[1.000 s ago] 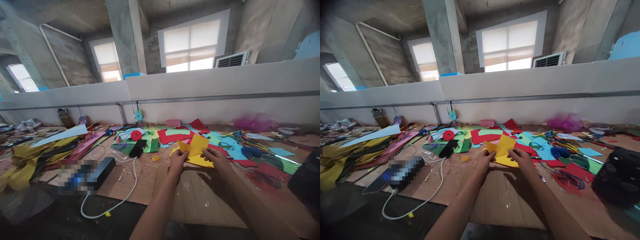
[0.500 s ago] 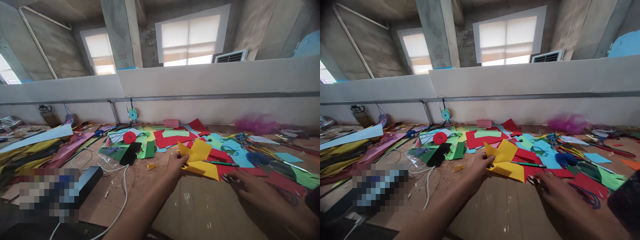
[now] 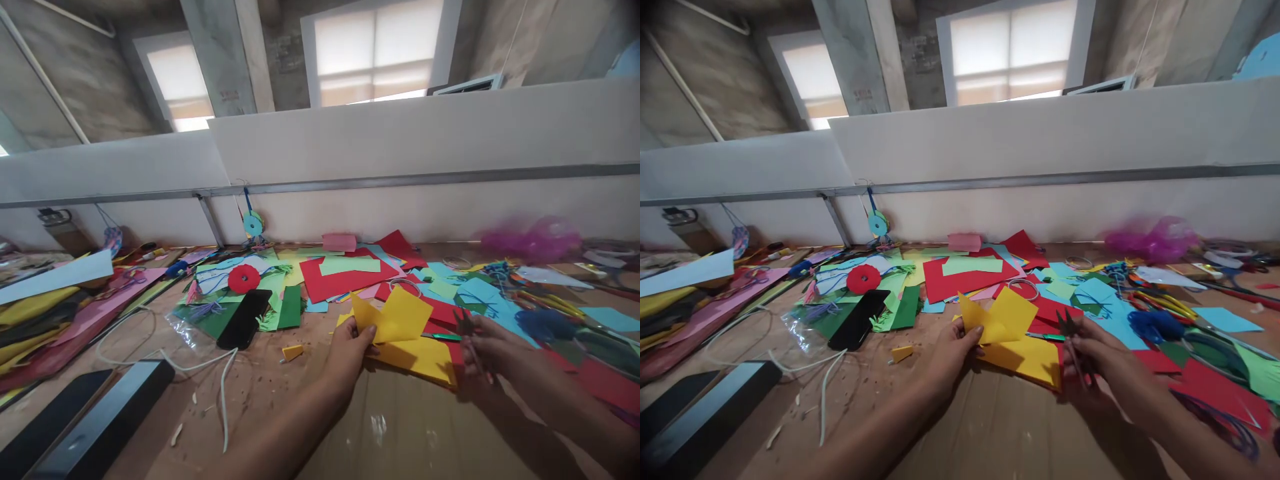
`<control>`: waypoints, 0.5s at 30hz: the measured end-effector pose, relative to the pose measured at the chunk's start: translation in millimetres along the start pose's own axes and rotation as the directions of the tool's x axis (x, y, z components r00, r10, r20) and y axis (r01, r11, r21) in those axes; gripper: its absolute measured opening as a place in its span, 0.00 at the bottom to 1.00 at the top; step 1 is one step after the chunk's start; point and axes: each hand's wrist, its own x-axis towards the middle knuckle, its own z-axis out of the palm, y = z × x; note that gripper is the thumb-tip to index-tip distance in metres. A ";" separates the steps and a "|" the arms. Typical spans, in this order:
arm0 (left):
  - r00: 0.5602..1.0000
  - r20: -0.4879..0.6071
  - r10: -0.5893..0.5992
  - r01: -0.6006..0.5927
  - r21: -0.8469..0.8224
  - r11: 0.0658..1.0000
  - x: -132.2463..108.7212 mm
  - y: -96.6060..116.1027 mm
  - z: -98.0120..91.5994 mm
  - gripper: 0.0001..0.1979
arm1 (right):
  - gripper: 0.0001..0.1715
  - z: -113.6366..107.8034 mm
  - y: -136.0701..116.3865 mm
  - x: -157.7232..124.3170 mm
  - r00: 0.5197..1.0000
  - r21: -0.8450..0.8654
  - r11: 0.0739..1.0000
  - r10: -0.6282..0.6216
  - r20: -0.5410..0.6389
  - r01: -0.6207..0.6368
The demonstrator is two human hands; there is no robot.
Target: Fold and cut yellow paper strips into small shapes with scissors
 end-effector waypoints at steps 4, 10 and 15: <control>0.994 -0.100 0.039 -0.037 0.014 0.999 4.0 6.6 -1.2 0.20 | 0.12 38.9 -9.5 14.2 0.983 0.204 0.973 0.076 0.166 -0.110; 0.993 -0.114 0.032 -0.036 -0.036 0.999 13.4 11.9 3.1 0.24 | 0.25 83.4 -10.2 23.9 0.986 0.163 0.984 0.050 0.156 -0.075; 0.997 -0.073 -0.001 0.000 -0.017 1.000 15.7 8.1 9.6 0.22 | 0.25 87.9 -4.4 28.7 0.996 0.089 0.992 0.087 0.038 -0.090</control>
